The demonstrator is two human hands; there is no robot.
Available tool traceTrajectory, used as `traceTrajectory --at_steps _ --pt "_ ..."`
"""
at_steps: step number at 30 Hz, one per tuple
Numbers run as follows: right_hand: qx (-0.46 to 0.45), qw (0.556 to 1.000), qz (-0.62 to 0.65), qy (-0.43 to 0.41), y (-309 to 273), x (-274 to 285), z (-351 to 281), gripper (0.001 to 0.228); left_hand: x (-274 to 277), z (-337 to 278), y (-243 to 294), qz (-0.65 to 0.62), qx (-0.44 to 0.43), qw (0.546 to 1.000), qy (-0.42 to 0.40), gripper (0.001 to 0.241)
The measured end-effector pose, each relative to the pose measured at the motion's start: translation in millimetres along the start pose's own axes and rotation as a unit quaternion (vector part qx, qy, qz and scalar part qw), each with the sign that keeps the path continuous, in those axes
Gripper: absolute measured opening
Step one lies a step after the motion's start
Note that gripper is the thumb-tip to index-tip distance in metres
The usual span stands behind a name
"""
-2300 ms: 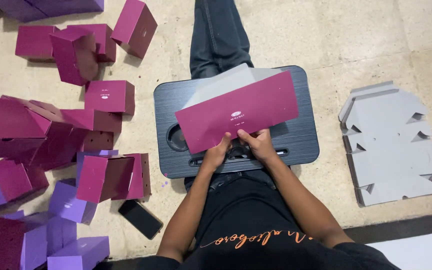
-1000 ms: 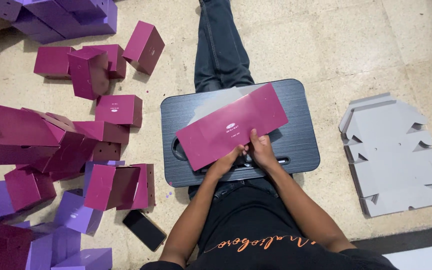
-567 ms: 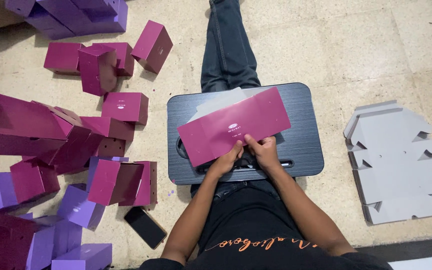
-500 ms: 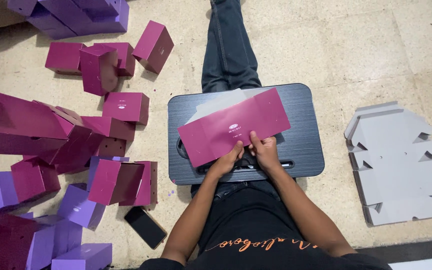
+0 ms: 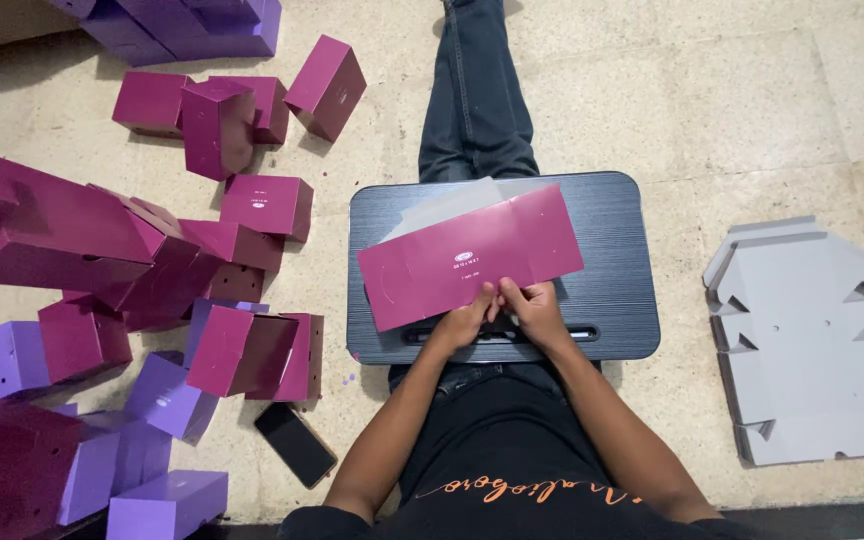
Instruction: Fold a cardboard cutout into a box on a lap desk.
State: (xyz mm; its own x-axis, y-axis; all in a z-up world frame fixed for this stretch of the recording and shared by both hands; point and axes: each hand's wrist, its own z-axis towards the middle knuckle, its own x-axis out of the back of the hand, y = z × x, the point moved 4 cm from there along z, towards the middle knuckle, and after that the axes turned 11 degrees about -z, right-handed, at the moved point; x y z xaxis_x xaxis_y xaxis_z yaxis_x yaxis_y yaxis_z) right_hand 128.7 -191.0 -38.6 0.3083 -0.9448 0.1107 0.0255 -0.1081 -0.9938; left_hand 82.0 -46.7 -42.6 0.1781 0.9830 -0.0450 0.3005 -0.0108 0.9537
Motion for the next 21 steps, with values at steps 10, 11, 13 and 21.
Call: traceTrajectory --at_steps 10,11,13,21 --pt "0.000 0.990 0.076 0.119 2.7 2.5 6.7 0.046 -4.5 -3.4 27.0 -0.044 -0.084 0.995 -0.034 0.067" --pt "-0.021 0.986 0.098 0.130 -0.2 3.1 5.6 0.052 -5.4 -3.7 27.6 -0.045 -0.081 0.995 -0.041 0.068" --pt "-0.044 0.982 0.119 0.141 7.1 3.0 6.9 0.058 -5.5 0.9 17.6 -0.047 -0.077 0.995 -0.049 0.070" --pt "-0.064 0.962 0.210 0.162 -22.1 0.0 4.5 0.081 -4.7 6.5 -0.2 -0.057 -0.088 0.994 -0.030 0.078"
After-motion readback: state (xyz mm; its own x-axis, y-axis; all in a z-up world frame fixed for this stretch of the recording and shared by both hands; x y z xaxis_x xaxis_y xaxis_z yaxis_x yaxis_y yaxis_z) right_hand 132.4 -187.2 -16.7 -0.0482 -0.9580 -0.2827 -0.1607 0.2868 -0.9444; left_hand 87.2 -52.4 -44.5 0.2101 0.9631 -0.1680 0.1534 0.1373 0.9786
